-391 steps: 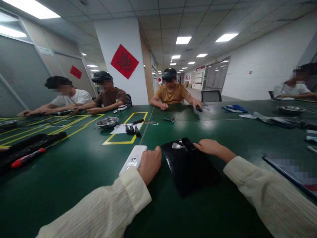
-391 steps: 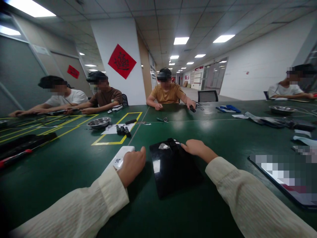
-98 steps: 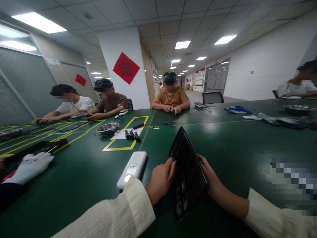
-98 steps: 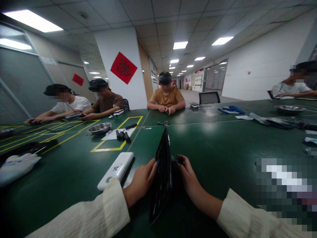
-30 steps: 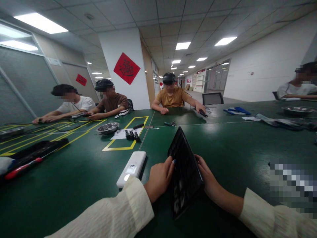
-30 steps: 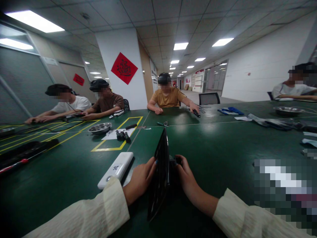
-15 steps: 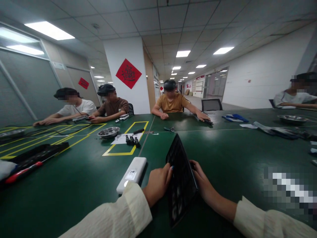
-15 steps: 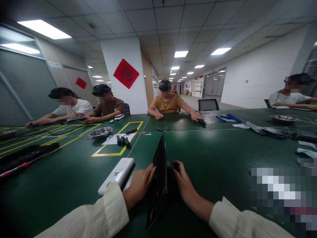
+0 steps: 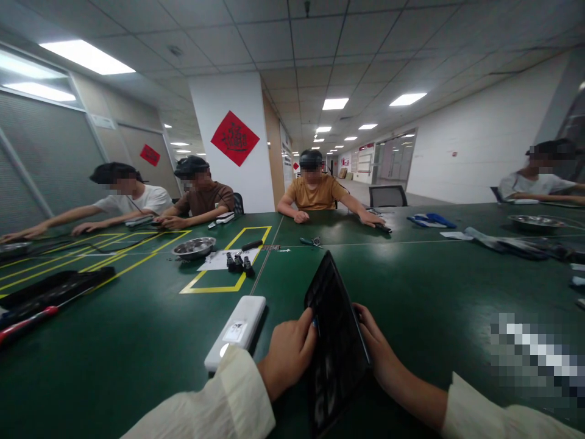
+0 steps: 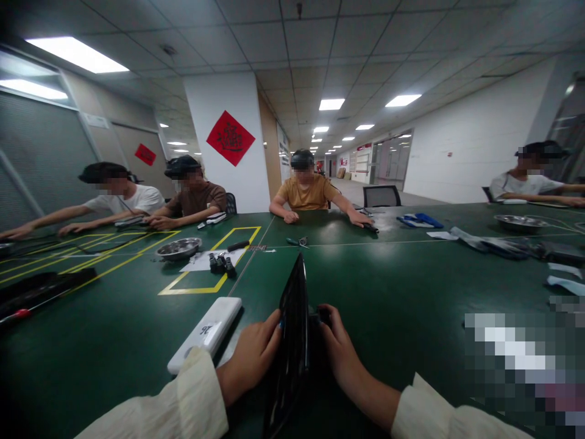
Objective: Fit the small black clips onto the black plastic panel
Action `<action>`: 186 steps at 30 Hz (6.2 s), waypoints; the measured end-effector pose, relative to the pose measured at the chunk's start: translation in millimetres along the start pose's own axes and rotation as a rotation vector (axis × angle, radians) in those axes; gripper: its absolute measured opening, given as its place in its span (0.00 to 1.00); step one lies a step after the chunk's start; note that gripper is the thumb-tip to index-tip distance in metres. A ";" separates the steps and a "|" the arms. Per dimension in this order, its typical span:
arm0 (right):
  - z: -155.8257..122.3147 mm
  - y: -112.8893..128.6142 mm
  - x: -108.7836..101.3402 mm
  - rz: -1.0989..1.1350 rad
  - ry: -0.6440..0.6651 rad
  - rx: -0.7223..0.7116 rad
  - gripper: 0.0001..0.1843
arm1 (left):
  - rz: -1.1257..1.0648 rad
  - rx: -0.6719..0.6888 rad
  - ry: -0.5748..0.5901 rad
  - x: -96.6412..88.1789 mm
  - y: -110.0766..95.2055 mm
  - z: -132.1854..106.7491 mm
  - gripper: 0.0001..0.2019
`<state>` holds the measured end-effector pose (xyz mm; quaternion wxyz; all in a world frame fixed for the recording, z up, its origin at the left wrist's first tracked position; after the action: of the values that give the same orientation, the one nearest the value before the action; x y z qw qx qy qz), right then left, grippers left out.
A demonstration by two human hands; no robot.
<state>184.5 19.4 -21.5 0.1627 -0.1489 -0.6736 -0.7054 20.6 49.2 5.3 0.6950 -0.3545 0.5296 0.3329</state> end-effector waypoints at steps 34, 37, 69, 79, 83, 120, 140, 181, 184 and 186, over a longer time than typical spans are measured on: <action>-2.0 -6.2 -6.4 -0.015 -0.053 -0.009 0.22 | 0.075 -0.003 -0.028 -5.5 -3.4 -3.0 0.18; -2.9 -3.6 -4.7 -0.020 -0.060 -0.003 0.21 | 0.048 0.010 -0.026 -6.1 -4.9 -2.7 0.18; -4.4 4.2 -3.4 -0.058 -0.113 -0.012 0.23 | -0.409 -0.092 0.028 -0.5 -1.6 4.6 0.27; -5.8 6.1 0.5 -0.040 -0.094 0.004 0.24 | -0.359 0.013 -0.030 -4.4 -3.7 2.4 0.14; -5.2 4.6 -0.6 -0.055 -0.087 -0.014 0.22 | -0.355 0.003 -0.028 -4.2 -3.1 3.0 0.17; -6.3 4.2 -0.9 -0.035 -0.088 0.016 0.24 | -0.064 -0.019 0.005 -7.7 -7.7 -1.5 0.15; -5.5 6.4 -3.7 -0.141 -0.094 -0.017 0.23 | 0.053 0.036 0.041 -6.8 -5.1 2.9 0.24; -2.2 1.4 -3.3 -0.090 -0.060 -0.010 0.23 | -0.005 0.025 -0.054 -16.2 -4.7 -1.4 0.17; -3.1 3.7 -2.5 -0.111 -0.072 0.000 0.23 | -0.252 0.032 -0.263 -46.1 -14.4 -2.0 0.16; -3.2 4.3 -2.7 -0.129 -0.081 -0.001 0.23 | -0.466 0.065 -0.465 -74.5 -25.9 -6.2 0.17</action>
<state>188.8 16.1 -18.9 0.0893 -0.1337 -0.6876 -0.7081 23.1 23.9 80.1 0.8658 -0.3580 0.2717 0.2199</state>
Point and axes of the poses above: each hand's wrist, its own z-axis towards the middle knuckle, its own x-axis out of the palm, y = z × x, the point moved 4 cm from there along z, towards the middle knuckle, and after that the axes turned 8 degrees about z, right-handed, at the moved point
